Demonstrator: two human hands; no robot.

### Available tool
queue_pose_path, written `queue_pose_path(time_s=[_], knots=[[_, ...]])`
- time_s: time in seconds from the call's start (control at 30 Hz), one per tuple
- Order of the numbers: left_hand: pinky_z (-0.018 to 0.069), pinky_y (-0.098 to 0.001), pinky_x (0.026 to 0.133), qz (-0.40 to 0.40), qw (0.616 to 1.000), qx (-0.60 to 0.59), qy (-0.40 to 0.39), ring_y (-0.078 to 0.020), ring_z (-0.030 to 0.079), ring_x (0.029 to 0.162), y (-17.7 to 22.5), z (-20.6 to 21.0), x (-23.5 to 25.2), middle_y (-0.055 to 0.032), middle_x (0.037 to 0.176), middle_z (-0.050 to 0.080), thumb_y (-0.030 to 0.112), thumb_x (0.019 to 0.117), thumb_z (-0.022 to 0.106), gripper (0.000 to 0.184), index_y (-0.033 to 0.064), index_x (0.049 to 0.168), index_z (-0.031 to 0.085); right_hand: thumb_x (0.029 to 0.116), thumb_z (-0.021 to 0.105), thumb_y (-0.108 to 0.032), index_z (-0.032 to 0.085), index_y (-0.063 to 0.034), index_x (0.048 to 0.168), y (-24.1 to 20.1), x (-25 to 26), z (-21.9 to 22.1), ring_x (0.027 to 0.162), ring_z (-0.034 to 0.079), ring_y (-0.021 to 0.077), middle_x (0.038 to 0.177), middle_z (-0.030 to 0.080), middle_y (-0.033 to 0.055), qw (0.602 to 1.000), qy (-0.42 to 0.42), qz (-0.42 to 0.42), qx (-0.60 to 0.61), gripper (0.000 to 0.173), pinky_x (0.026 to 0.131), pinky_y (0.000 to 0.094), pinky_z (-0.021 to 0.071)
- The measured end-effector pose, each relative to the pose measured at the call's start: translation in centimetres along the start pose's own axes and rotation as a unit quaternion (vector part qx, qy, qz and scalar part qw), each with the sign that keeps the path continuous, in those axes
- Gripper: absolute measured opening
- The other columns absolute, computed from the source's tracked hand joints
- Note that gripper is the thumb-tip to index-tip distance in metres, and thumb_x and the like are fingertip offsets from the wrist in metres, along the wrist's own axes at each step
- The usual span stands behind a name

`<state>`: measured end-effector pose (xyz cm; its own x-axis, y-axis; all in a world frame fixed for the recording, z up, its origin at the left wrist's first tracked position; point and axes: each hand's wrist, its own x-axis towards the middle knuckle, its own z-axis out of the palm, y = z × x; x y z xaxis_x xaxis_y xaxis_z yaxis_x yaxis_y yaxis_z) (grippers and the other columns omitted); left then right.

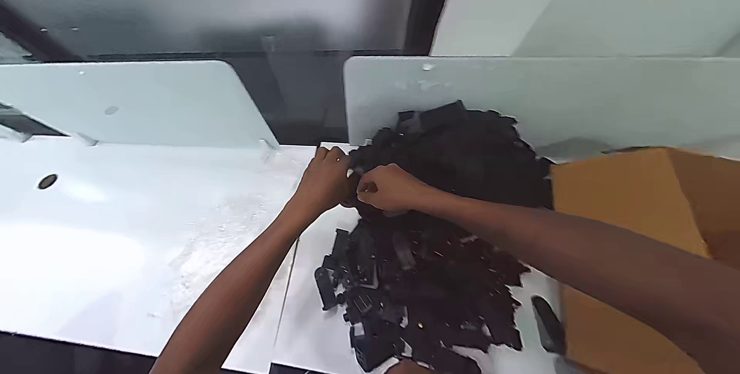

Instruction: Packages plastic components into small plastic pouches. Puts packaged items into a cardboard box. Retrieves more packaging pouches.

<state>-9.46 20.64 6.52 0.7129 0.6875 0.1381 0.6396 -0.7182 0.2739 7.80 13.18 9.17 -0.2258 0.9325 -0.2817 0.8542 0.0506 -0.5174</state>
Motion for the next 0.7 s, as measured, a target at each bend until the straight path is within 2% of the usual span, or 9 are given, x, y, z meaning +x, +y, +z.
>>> queue_pose_path(time_s=[0.07,0.13,0.23,0.33,0.4,0.47,0.57,0.67,0.7], knots=[[0.0533,-0.0531,0.091,0.087,0.995,-0.028,0.026,-0.0359,0.062,0.110,6.6,-0.4,-0.4,-0.0137,0.114,0.067,0.015,0.0933,0.063,0.025,0.0078,0.117,0.069,0.1014,0.063,-0.025,0.075,-0.0103,0.100,1.1,-6.6,-1.8,0.066,0.065,0.0169,0.079,0.069,0.0054,0.999,0.007,0.048,0.024,0.019,0.065,0.0401,0.0551],[0.0551,-0.0501,0.087,0.151,0.985,-0.077,0.025,-0.0320,0.064,0.105,13.3,-1.0,-0.5,-0.0119,0.111,0.068,0.018,0.0961,0.063,0.029,0.0084,0.123,0.067,0.1009,0.066,-0.026,0.072,-0.0088,0.093,2.9,-13.5,-3.4,0.060,0.064,0.0143,0.074,0.068,0.0050,0.993,0.039,0.081,0.077,0.020,0.059,0.0354,0.0561],[0.0565,-0.0446,0.083,0.237,0.961,-0.145,0.005,-0.0252,0.066,0.099,22.6,-0.8,0.3,-0.0083,0.107,0.068,0.016,0.0972,0.061,0.032,0.0081,0.128,0.065,0.1001,0.068,-0.021,0.075,-0.0101,0.095,6.6,-23.8,-5.5,0.061,0.064,0.0116,0.077,0.070,0.0032,0.976,0.099,0.123,0.147,0.014,0.058,0.0307,0.0558],[0.0571,-0.0374,0.078,0.336,0.925,-0.177,-0.011,-0.0188,0.066,0.090,30.7,0.7,1.9,-0.0055,0.101,0.068,0.015,0.0947,0.064,0.033,0.0074,0.127,0.064,0.1005,0.066,-0.016,0.075,-0.0133,0.100,10.6,-33.0,-6.4,0.063,0.065,0.0085,0.080,0.071,-0.0008,0.947,0.171,0.176,0.205,0.010,0.057,0.0253,0.0559],[0.0568,-0.0348,0.075,0.391,0.901,-0.187,-0.033,-0.0173,0.065,0.086,35.6,2.1,3.3,-0.0052,0.097,0.066,0.013,0.0924,0.065,0.028,0.0074,0.120,0.068,0.0992,0.067,-0.013,0.075,-0.0125,0.099,13.8,-37.7,-6.0,0.061,0.065,0.0098,0.079,0.071,0.0001,0.925,0.218,0.208,0.231,0.008,0.054,0.0254,0.0549],[0.0551,-0.0339,0.077,0.451,0.870,-0.192,-0.044,-0.0188,0.064,0.090,39.5,4.2,4.6,-0.0050,0.096,0.067,0.013,0.0927,0.064,0.020,0.0082,0.110,0.072,0.0980,0.068,-0.013,0.075,-0.0111,0.098,17.1,-40.9,-5.1,0.060,0.064,0.0110,0.078,0.071,0.0015,0.909,0.238,0.245,0.240,0.006,0.053,0.0270,0.0548],[0.0538,-0.0352,0.082,0.516,0.833,-0.171,-0.105,-0.0217,0.062,0.098,44.4,7.0,6.7,-0.0042,0.100,0.067,0.016,0.0971,0.061,0.019,0.0115,0.108,0.075,0.0939,0.071,-0.010,0.075,-0.0115,0.096,22.0,-43.5,-4.0,0.063,0.065,0.0147,0.079,0.070,0.0034,0.901,0.225,0.307,0.206,0.005,0.060,0.0362,0.0562],[0.0539,-0.0424,0.090,0.546,0.800,-0.084,-0.232,-0.0257,0.064,0.105,48.6,8.8,9.2,-0.0082,0.106,0.068,0.018,0.0998,0.062,0.017,0.0089,0.106,0.074,0.0937,0.071,-0.007,0.075,-0.0066,0.098,26.9,-44.4,-3.9,0.067,0.066,0.0202,0.080,0.070,0.0081,0.911,0.164,0.342,0.161,0.006,0.068,0.0433,0.0565],[0.0529,-0.0460,0.094,0.538,0.789,-0.038,-0.294,-0.0273,0.064,0.107,50.0,9.2,10.1,-0.0105,0.108,0.068,0.018,0.1012,0.061,0.019,0.0068,0.108,0.074,0.0944,0.070,-0.009,0.074,-0.0050,0.097,28.6,-44.4,-3.8,0.066,0.067,0.0217,0.078,0.069,0.0096,0.912,0.136,0.356,0.149,0.006,0.066,0.0443,0.0569]])
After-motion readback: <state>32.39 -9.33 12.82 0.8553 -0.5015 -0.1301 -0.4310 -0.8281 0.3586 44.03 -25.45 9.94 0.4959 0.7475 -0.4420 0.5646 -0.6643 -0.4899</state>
